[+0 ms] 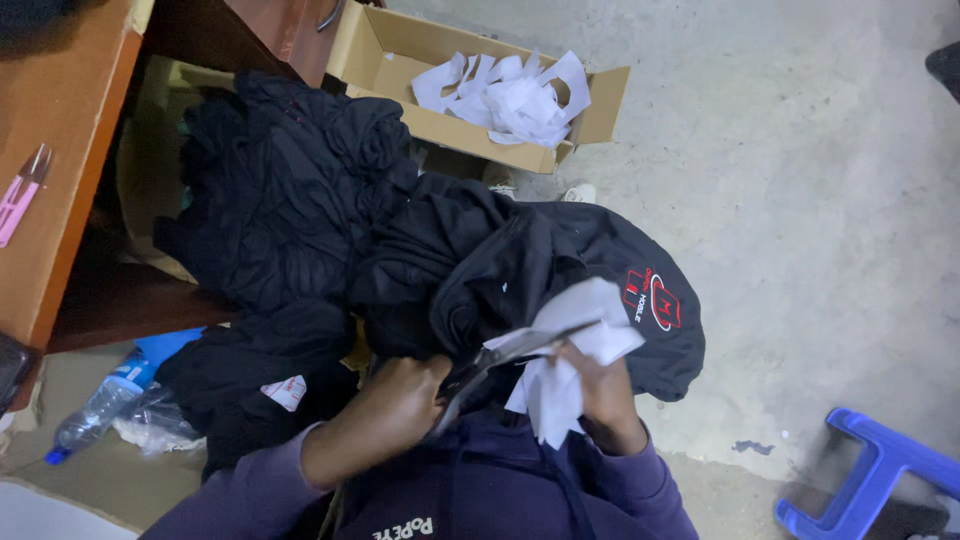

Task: The person sits on the floor and uses scissors to cut white paper into strips, placing the cut pieces into a nearby cardboard box. The person handles the paper and scissors repeatedly throughout the clip.

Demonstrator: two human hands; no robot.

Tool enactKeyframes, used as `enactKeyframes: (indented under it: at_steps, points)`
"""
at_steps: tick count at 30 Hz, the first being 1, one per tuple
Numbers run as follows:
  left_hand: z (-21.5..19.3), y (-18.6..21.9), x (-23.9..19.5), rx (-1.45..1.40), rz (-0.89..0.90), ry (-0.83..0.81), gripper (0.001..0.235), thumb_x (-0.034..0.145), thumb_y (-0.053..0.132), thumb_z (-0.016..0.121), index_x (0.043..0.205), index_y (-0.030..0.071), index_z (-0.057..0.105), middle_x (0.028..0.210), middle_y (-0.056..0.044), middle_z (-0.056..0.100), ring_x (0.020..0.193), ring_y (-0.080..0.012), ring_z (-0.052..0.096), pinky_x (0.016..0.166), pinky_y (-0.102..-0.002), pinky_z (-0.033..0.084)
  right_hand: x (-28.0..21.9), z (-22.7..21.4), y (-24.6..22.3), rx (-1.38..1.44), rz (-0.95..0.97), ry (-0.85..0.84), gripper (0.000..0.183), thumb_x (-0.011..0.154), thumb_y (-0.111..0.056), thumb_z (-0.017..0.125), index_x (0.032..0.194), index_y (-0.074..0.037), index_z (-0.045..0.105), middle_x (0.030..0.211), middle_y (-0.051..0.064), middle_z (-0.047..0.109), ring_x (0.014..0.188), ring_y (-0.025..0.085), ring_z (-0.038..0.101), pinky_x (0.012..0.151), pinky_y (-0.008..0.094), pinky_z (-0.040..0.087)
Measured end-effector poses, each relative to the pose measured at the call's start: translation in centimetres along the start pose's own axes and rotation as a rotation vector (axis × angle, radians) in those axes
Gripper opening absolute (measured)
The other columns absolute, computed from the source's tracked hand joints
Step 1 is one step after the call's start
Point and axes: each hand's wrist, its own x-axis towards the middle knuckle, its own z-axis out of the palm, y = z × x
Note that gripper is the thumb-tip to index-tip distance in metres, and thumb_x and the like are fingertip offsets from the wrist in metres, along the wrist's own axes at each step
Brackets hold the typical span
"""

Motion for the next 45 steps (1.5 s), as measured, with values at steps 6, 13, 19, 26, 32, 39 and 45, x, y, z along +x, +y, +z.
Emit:
enactKeyframes:
  at_steps: [6, 13, 19, 26, 32, 39, 45]
  points:
    - [-0.7, -2.4, -0.4, 0.243, 0.067, 0.077, 0.023, 0.078, 0.009, 0.073, 0.094, 0.010, 0.056, 0.088, -0.013, 0.070, 0.078, -0.0358, 0.072, 0.068, -0.048, 0.055, 0.5, -1.6, 3.1, 1.191, 0.407, -0.090, 0.043, 0.108, -0.037, 0.051, 0.127, -0.003, 0.068, 0.120, 0.022, 0.074, 0.118, 0.043, 0.068, 0.106, 0.063, 0.048]
    - [-1.7, -3.4, -1.9, 0.414, 0.158, 0.112, 0.017, 0.079, 0.012, 0.064, 0.094, 0.011, 0.058, 0.086, -0.013, 0.069, 0.076, -0.0327, 0.070, 0.069, -0.045, 0.055, -0.4, 0.4, -6.6, 0.284, 0.247, 0.012, 0.041, 0.093, -0.033, 0.065, 0.118, 0.000, 0.069, 0.103, 0.011, 0.072, 0.093, 0.021, 0.068, 0.081, 0.037, 0.053]
    - [-1.7, -3.4, -5.0, 0.170, -0.042, -0.214, 0.022, 0.088, 0.019, 0.069, 0.106, 0.012, 0.058, 0.099, -0.017, 0.072, 0.094, -0.0432, 0.070, 0.077, -0.053, 0.052, -0.9, 0.8, -12.8, 0.024, 0.049, 0.017, 0.052, 0.086, -0.027, 0.071, 0.130, 0.001, 0.067, 0.124, 0.006, 0.063, 0.106, 0.016, 0.061, 0.086, 0.027, 0.046]
    - [-3.0, -1.0, -5.8, -0.013, -0.212, -0.248, 0.028, 0.089, 0.020, 0.070, 0.109, 0.010, 0.052, 0.099, -0.019, 0.075, 0.093, -0.0467, 0.071, 0.078, -0.054, 0.052, 0.6, 3.4, -11.5, -0.018, -0.031, -0.132, 0.059, 0.090, -0.036, 0.069, 0.135, 0.002, 0.068, 0.134, 0.016, 0.071, 0.117, 0.026, 0.069, 0.091, 0.035, 0.055]
    - [-2.2, -1.0, -5.9, -0.037, -0.128, -0.170, 0.033, 0.084, 0.010, 0.068, 0.114, 0.007, 0.054, 0.105, -0.020, 0.070, 0.098, -0.0429, 0.069, 0.085, -0.050, 0.053, 0.5, 4.0, -9.7, -0.040, -0.262, -0.178, 0.026, 0.097, -0.032, 0.069, 0.095, -0.006, 0.075, 0.112, 0.013, 0.071, 0.105, 0.026, 0.069, 0.092, 0.038, 0.054]
    - [-0.7, -1.9, -6.0, 0.024, -0.071, -0.094, 0.017, 0.086, 0.009, 0.065, 0.100, 0.006, 0.056, 0.089, -0.020, 0.070, 0.084, -0.0438, 0.071, 0.071, -0.053, 0.054, -0.2, 4.5, -11.5, -0.095, -0.198, -0.134, 0.032, 0.095, -0.035, 0.070, 0.099, -0.003, 0.077, 0.112, 0.010, 0.074, 0.101, 0.022, 0.070, 0.088, 0.033, 0.052]
    - [-1.7, 0.2, -5.7, -0.049, -0.171, -0.118, 0.037, 0.089, 0.022, 0.070, 0.115, 0.007, 0.049, 0.104, -0.025, 0.071, 0.100, -0.0499, 0.067, 0.087, -0.057, 0.051, -0.7, 5.0, -11.2, -0.165, -0.309, -0.228, 0.025, 0.098, -0.028, 0.069, 0.105, -0.005, 0.075, 0.116, 0.010, 0.074, 0.103, 0.023, 0.072, 0.088, 0.035, 0.056]
